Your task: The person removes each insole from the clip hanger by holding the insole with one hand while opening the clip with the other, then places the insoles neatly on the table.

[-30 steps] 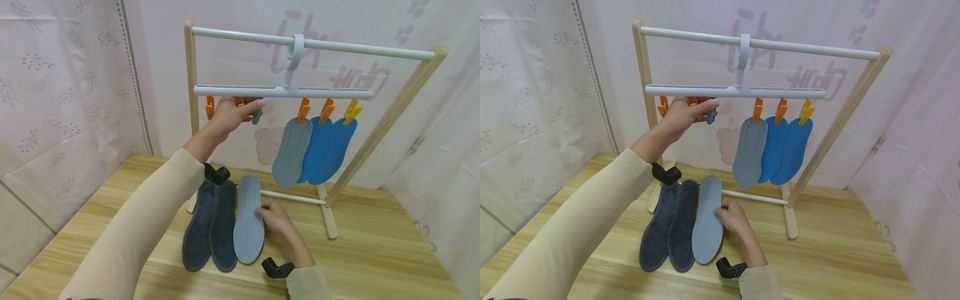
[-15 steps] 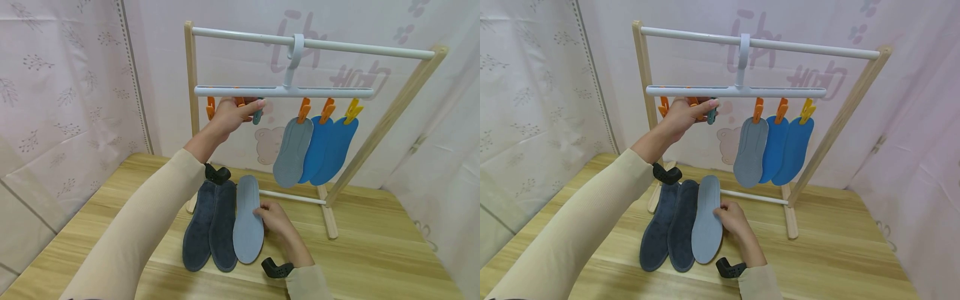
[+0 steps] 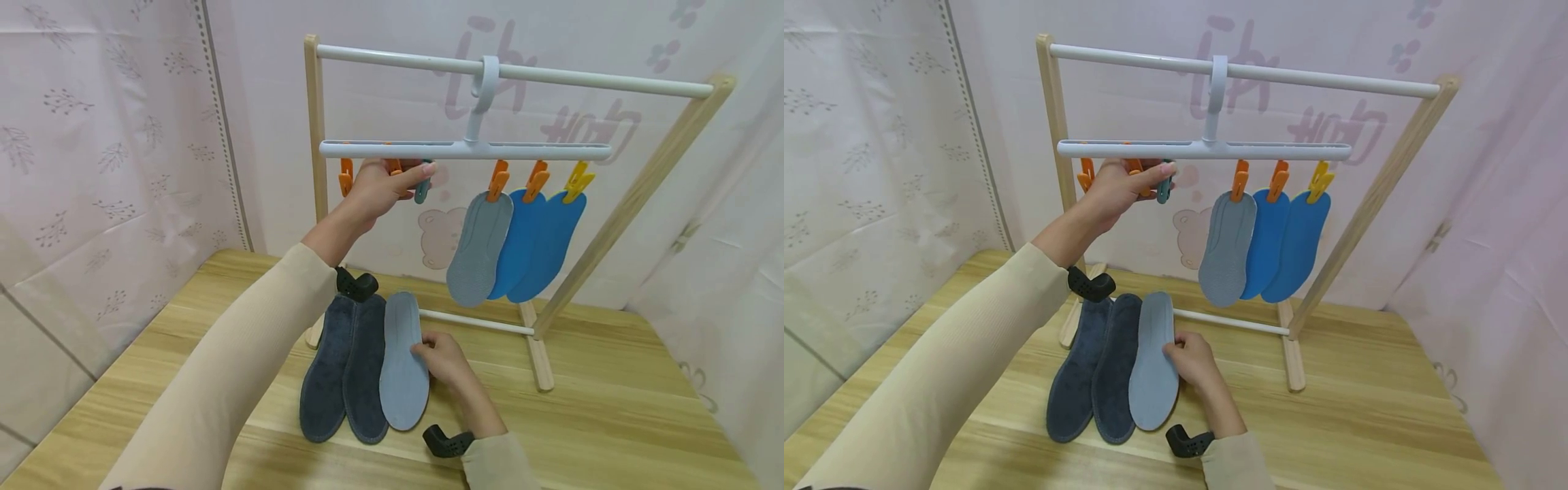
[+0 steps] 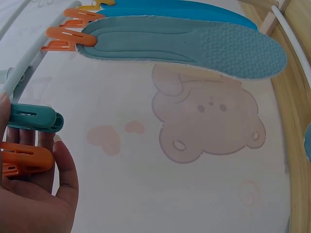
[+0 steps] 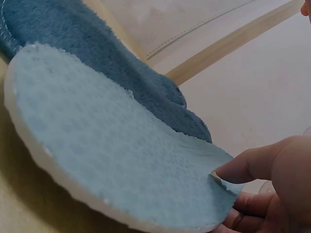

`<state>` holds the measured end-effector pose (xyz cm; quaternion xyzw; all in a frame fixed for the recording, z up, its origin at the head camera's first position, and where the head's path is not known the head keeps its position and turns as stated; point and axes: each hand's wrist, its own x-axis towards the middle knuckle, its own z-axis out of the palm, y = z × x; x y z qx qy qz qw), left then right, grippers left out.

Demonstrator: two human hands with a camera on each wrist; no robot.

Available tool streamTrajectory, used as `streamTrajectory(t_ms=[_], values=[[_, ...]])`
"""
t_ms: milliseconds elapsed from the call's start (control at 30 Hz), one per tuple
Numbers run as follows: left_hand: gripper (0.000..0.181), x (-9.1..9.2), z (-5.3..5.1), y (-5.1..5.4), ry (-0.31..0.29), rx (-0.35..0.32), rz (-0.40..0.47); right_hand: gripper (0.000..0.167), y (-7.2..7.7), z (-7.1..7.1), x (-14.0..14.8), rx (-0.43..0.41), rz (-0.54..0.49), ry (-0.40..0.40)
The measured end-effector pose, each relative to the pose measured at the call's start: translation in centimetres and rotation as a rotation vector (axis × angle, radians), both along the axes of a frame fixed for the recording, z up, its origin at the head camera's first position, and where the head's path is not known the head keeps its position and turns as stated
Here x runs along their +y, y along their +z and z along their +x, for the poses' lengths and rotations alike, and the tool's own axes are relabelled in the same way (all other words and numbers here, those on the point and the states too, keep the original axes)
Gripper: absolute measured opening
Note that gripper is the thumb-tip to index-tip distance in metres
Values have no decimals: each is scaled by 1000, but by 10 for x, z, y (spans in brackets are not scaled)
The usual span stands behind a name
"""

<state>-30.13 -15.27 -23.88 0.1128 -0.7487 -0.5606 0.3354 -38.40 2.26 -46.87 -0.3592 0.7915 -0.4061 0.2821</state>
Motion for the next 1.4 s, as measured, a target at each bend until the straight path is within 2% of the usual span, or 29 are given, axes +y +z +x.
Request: streamTrajectory(t_ms=[167,433,667,867,1133,1267,1400], values=[[14,1,0,0,2,-1,3,17,-1,2,0,61,-2,-8],[17,2,1,0,6,-2,25,15,3,4,3,331,102,-26],[18,2,3,0,14,-6,17,18,5,6,5,435,186,-46],[18,3,4,1,14,-9,13,23,3,5,7,477,232,-62],[19,2,3,-1,10,-4,19,27,5,4,7,474,242,-61],[19,2,3,-1,11,-5,19,32,7,1,10,448,221,-71],[19,1,3,-1,14,-9,5,32,10,-4,12,442,141,-97]])
